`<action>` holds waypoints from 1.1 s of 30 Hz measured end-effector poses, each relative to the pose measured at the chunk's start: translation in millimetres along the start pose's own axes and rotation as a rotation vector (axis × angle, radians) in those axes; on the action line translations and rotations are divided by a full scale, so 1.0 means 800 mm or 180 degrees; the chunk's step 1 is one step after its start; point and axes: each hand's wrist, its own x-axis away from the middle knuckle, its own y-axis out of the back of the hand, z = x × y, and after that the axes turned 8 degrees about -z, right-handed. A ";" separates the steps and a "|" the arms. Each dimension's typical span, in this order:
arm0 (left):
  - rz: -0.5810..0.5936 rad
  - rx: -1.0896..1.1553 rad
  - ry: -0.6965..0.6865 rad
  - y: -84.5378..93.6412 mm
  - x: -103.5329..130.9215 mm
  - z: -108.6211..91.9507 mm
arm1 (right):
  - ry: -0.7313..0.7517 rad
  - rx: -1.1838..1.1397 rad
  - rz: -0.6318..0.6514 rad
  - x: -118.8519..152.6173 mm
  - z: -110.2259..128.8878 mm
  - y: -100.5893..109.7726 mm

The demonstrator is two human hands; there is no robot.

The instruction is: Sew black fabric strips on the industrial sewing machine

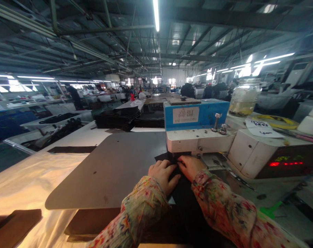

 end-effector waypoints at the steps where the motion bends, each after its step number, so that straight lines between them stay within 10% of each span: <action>1: 0.0008 -0.0007 -0.0005 0.000 0.000 0.000 | -0.0003 0.0023 -0.0003 0.000 0.000 0.000; 33: -0.0055 -0.0047 -0.0048 -0.002 0.001 0.002 | 0.0150 0.0279 -0.0041 0.002 0.001 -0.003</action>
